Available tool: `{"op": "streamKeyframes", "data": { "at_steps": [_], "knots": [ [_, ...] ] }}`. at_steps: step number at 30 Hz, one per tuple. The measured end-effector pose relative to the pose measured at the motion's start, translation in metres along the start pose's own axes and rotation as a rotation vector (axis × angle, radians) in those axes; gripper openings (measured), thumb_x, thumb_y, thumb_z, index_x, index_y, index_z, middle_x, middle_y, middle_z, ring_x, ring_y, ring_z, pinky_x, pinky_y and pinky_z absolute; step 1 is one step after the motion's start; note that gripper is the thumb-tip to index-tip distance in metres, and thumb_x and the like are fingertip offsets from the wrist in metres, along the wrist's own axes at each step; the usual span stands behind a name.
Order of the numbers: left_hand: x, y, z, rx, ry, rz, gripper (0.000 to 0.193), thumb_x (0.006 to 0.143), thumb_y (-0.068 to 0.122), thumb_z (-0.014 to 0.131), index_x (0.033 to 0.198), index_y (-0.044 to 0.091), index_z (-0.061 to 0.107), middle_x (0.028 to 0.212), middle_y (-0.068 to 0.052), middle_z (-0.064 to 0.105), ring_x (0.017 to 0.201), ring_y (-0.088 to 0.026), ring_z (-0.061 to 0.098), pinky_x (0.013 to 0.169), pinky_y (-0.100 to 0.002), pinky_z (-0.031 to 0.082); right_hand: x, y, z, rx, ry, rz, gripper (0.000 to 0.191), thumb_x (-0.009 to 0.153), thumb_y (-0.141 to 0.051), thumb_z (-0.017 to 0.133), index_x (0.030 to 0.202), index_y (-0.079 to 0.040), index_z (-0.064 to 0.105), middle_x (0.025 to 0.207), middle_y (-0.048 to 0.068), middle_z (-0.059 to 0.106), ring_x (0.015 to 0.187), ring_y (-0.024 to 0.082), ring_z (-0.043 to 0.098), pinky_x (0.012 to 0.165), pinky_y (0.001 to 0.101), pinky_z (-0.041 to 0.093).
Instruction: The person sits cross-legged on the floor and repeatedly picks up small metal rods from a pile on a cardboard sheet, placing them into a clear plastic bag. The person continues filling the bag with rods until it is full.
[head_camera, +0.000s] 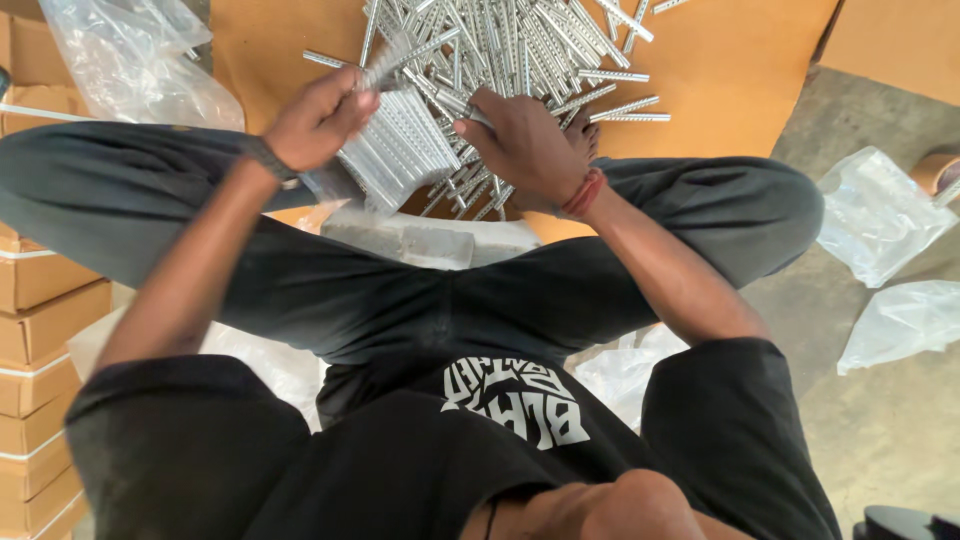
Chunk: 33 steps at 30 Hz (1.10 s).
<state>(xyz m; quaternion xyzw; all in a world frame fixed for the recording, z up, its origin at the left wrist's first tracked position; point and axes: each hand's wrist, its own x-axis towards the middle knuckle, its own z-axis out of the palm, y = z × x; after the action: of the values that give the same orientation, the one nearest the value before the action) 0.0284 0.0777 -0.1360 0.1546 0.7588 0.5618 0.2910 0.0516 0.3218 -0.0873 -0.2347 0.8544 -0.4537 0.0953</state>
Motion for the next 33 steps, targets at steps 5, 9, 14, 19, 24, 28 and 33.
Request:
{"op": "streamKeyframes", "data": {
  "at_steps": [5, 9, 14, 19, 24, 28, 33],
  "knots": [
    [0.039, -0.017, 0.044, -1.267, 0.358, 0.058, 0.009, 0.087, 0.011, 0.039, 0.095, 0.006, 0.041, 0.068, -0.006, 0.043, 0.067, -0.019, 0.049, 0.065, -0.032, 0.043, 0.001, 0.002, 0.006, 0.109, -0.075, 0.084, 0.026, 0.082, -0.019, 0.051, 0.070, 0.001, 0.040, 0.049, 0.016, 0.041, 0.045, 0.033, 0.041, 0.044, 0.0372, 0.032],
    [0.050, -0.021, 0.051, -1.419, 0.399, 0.076, 0.005, 0.087, 0.010, 0.039, 0.090, 0.007, 0.039, 0.071, -0.007, 0.043, 0.069, -0.021, 0.049, 0.067, -0.033, 0.044, 0.001, 0.004, 0.011, 0.067, -0.082, 0.128, 0.026, 0.082, -0.019, 0.051, 0.069, 0.001, 0.039, 0.049, 0.016, 0.041, 0.045, 0.033, 0.042, 0.045, 0.0376, 0.031],
    [0.048, -0.005, 0.059, -1.346, 0.429, 0.210, 0.004, 0.088, 0.009, 0.039, 0.086, 0.007, 0.037, 0.070, -0.006, 0.041, 0.066, -0.020, 0.048, 0.065, -0.033, 0.043, 0.003, 0.009, 0.023, 0.012, -0.021, 0.057, 0.027, 0.083, -0.020, 0.050, 0.070, 0.002, 0.039, 0.051, 0.016, 0.042, 0.046, 0.032, 0.042, 0.044, 0.0382, 0.031],
    [0.049, 0.004, 0.079, -1.115, 0.449, 0.150, 0.004, 0.086, 0.013, 0.037, 0.086, 0.009, 0.036, 0.065, -0.003, 0.040, 0.058, -0.018, 0.049, 0.045, -0.028, 0.039, 0.002, 0.022, 0.030, 0.626, -0.223, 0.388, 0.026, 0.086, -0.025, 0.046, 0.074, -0.002, 0.043, 0.052, 0.003, 0.037, 0.043, 0.016, 0.036, 0.040, 0.0286, 0.030],
    [0.064, -0.003, 0.075, -1.229, 0.472, 0.008, 0.010, 0.088, 0.010, 0.042, 0.085, 0.005, 0.034, 0.068, -0.005, 0.040, 0.053, -0.013, 0.038, 0.048, -0.029, 0.039, -0.005, 0.042, 0.029, 1.361, -0.467, 0.662, 0.023, 0.086, -0.024, 0.044, 0.076, -0.003, 0.043, 0.052, 0.003, 0.039, 0.043, 0.017, 0.039, 0.039, 0.0283, 0.030],
    [0.101, -0.008, 0.085, -1.216, 0.683, -0.075, 0.010, 0.079, 0.010, 0.043, 0.076, 0.009, 0.033, 0.059, -0.004, 0.040, 0.040, -0.009, 0.032, 0.034, -0.023, 0.029, -0.006, 0.053, 0.053, 0.382, -0.120, 0.427, 0.021, 0.086, -0.023, 0.042, 0.077, -0.004, 0.042, 0.051, 0.002, 0.040, 0.042, 0.018, 0.041, 0.038, 0.0282, 0.031],
    [0.146, -0.020, 0.112, -1.194, 0.842, -0.073, 0.013, 0.075, 0.006, 0.044, 0.065, 0.007, 0.034, 0.050, -0.003, 0.038, 0.035, -0.009, 0.029, 0.029, -0.024, 0.023, -0.006, 0.073, 0.047, 0.273, 0.103, 0.531, 0.020, 0.086, -0.024, 0.041, 0.076, -0.006, 0.042, 0.050, 0.001, 0.041, 0.040, 0.016, 0.041, 0.035, 0.0264, 0.030]
  ]
}}
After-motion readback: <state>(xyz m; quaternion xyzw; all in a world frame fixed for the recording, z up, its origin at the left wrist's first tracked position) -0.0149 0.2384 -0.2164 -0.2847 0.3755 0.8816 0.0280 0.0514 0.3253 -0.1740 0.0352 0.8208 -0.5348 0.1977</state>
